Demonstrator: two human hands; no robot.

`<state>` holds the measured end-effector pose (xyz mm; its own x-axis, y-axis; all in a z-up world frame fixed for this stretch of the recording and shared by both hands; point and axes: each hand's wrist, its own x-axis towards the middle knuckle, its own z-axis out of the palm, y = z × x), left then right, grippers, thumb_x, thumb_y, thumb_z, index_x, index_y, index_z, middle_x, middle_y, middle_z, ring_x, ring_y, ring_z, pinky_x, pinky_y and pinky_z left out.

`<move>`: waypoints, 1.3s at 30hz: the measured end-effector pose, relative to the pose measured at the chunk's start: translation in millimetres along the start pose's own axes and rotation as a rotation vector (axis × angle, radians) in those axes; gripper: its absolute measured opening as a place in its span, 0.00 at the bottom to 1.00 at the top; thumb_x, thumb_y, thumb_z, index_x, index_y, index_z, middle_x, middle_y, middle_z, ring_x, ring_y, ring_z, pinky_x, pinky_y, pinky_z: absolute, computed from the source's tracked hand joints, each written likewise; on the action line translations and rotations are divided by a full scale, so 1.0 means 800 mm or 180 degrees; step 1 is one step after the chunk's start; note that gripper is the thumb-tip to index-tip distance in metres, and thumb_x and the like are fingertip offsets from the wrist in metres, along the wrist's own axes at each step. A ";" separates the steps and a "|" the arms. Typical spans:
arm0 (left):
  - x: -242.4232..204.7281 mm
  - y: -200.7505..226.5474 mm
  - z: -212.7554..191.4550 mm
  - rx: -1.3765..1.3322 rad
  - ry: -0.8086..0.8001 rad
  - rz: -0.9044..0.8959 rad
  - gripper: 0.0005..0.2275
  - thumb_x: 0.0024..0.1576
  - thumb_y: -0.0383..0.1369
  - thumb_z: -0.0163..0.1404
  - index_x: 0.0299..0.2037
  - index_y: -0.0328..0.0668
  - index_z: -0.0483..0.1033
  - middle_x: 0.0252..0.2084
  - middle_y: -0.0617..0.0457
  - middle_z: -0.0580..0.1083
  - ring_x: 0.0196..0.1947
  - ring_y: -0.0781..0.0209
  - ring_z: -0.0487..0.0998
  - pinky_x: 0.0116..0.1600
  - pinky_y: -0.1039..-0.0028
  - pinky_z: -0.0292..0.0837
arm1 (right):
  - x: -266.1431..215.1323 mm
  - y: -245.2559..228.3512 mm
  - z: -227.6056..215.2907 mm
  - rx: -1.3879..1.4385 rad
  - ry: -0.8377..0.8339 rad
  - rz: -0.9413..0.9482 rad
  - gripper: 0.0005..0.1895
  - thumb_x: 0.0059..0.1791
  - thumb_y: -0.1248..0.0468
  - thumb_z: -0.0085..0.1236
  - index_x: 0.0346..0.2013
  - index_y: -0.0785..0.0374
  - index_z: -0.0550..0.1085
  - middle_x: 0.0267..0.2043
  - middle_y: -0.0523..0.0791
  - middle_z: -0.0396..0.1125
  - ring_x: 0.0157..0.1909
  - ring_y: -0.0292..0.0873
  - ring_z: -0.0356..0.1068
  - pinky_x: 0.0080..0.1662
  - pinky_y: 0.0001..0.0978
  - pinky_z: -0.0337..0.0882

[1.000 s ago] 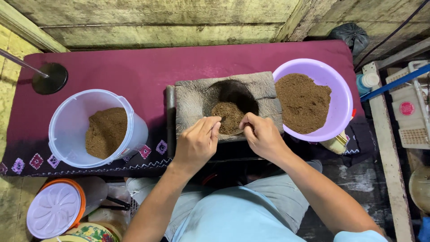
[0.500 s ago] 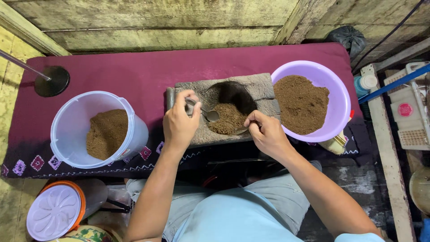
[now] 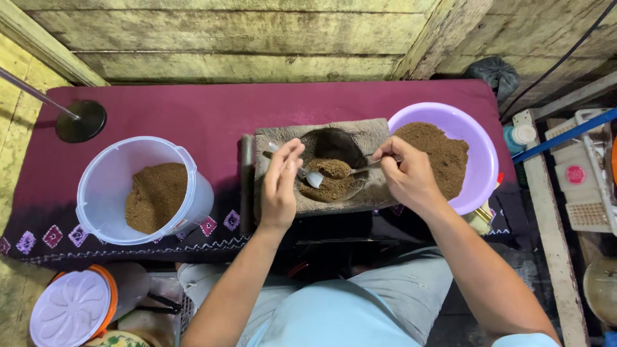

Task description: Scooping brown powder from a bowl into a stone mortar and pressing it down using a spoon and fingers.

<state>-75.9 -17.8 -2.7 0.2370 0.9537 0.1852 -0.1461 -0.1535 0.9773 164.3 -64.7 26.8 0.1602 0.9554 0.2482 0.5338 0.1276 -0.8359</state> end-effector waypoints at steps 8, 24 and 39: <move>0.027 -0.063 0.058 -0.2749 0.0400 -0.1564 0.27 0.68 0.47 0.29 0.69 0.35 0.63 0.62 0.40 0.69 0.49 0.56 0.74 0.54 0.71 0.72 | 0.037 0.002 -0.036 -0.0011 0.0073 0.0000 0.13 0.46 0.74 0.47 0.35 0.59 0.79 0.24 0.45 0.66 0.30 0.39 0.63 0.36 0.31 0.67; 0.067 -0.092 0.172 -0.3639 0.0102 -0.1802 0.39 0.65 0.61 0.28 0.64 0.27 0.69 0.60 0.32 0.73 0.61 0.39 0.75 0.60 0.60 0.76 | 0.018 0.030 -0.106 -0.0044 0.0493 0.0212 0.10 0.47 0.70 0.50 0.37 0.58 0.79 0.29 0.44 0.68 0.35 0.38 0.65 0.42 0.31 0.68; 0.159 -0.155 0.293 0.1270 -0.1755 -0.0167 0.18 0.62 0.47 0.49 0.59 0.54 0.77 0.58 0.54 0.75 0.62 0.53 0.76 0.64 0.60 0.72 | -0.094 0.164 -0.181 -0.0811 0.1903 0.0900 0.11 0.50 0.69 0.50 0.42 0.57 0.78 0.32 0.53 0.72 0.37 0.50 0.73 0.41 0.42 0.71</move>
<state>197.7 61.7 -76.6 0.7042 0.7075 0.0587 0.2191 -0.2953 0.9299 342.8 -158.3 -30.5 0.7108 0.6235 0.3258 0.5705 -0.2399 -0.7855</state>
